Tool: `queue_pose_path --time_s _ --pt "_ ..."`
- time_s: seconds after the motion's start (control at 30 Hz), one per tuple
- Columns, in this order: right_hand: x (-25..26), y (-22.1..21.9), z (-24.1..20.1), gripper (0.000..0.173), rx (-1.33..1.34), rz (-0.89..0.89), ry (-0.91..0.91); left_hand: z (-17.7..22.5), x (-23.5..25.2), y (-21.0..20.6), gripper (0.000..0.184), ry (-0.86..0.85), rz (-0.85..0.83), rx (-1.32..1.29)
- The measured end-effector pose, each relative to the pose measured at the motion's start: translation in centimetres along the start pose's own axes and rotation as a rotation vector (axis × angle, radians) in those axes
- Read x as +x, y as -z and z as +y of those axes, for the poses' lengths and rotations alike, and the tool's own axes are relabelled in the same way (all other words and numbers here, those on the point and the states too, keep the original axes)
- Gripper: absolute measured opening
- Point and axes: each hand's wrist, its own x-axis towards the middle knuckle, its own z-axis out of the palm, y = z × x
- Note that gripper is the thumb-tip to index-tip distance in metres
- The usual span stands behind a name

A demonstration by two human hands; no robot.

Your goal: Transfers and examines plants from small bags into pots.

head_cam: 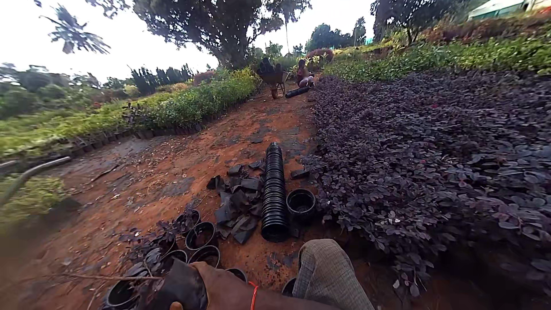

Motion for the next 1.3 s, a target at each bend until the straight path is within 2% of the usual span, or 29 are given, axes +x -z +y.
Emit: queue_pose_path --time_s 0.07,0.1,0.17,0.23,0.27,0.33,0.37,0.4,0.47,0.57,0.67,0.73,0.8,0.9,0.97,1.0,1.07,1.13,1.2,1.27,1.3 --pt "0.4 -0.3 0.7 0.089 -0.004 0.038 -0.031 0.1 -0.1 -1.3 0.061 0.025 -0.001 0.08" --pt "0.7 -0.6 0.9 0.083 -0.039 0.081 -0.052 -0.1 0.1 -1.5 0.063 0.048 0.024 0.118" --pt "0.9 -1.3 1.4 0.077 -0.157 0.184 -0.066 -0.6 0.2 -2.5 0.081 0.088 0.112 0.214" --pt "0.5 -1.6 1.4 0.086 -0.25 0.209 -0.045 -0.9 0.1 -3.2 0.08 0.101 0.241 0.19" --pt "0.1 -1.2 1.1 0.096 -0.262 0.169 -0.033 -0.6 0.0 -3.1 0.078 0.108 0.269 0.148" --pt "-0.1 0.2 0.6 0.115 -0.192 0.078 -0.014 0.0 -0.1 -2.5 0.081 0.093 0.241 0.096" --pt "0.1 0.8 0.7 0.118 -0.129 0.06 0.002 0.4 -0.1 -2.3 0.086 0.082 0.211 0.089" --pt "0.4 1.1 0.9 0.114 -0.078 0.061 0.011 0.6 -0.1 -2.4 0.09 0.07 0.174 0.085" --pt "0.4 0.9 1.5 0.095 -0.069 0.094 -0.002 0.4 -0.1 -2.8 0.093 0.078 0.129 0.06" --pt "0.4 -0.4 2.4 0.077 -0.329 0.263 0.021 -1.1 0.2 -3.6 0.094 0.15 0.203 0.039" --pt "-0.3 -1.2 3.2 0.088 -0.508 0.359 0.157 -1.7 -0.1 -3.7 0.086 0.15 0.307 -0.063" --pt "-0.7 -0.1 3.0 0.11 -0.441 0.265 0.192 -1.4 -0.1 -3.2 0.091 0.106 0.256 -0.072" --pt "-0.6 1.0 2.7 0.117 -0.341 0.172 0.129 -0.8 -0.3 -2.8 0.096 0.04 0.166 -0.022" --pt "-0.7 0.4 2.7 0.084 -0.33 0.221 0.012 -0.8 -0.7 -3.4 0.107 0.07 0.141 0.052" --pt "-0.6 -0.8 2.9 0.073 -0.402 0.334 -0.018 -1.8 -0.6 -4.0 0.121 0.1 0.209 0.113" --pt "-0.6 -1.5 3.1 0.072 -0.446 0.391 0.001 -2.2 -0.6 -4.3 0.126 0.101 0.246 0.126" --pt "-1.3 -2.4 3.1 0.079 -0.503 0.415 0.038 -2.5 -0.7 -4.3 0.121 0.095 0.312 0.084" --pt "-2.0 -1.6 2.8 0.103 -0.477 0.268 0.067 -1.9 -0.6 -3.6 0.111 0.086 0.294 0.017" --pt "-1.8 -0.2 3.0 0.12 -0.363 0.148 0.097 -1.2 -0.6 -2.5 0.109 0.065 0.201 -0.011" --pt "-1.0 0.4 3.4 0.119 -0.192 0.108 0.063 -0.6 -0.6 -2.0 0.112 0.048 0.102 0.016" --pt "-0.7 0.3 3.5 0.109 -0.131 0.11 0.046 -0.5 -0.7 -2.2 0.113 0.048 0.071 0.046"
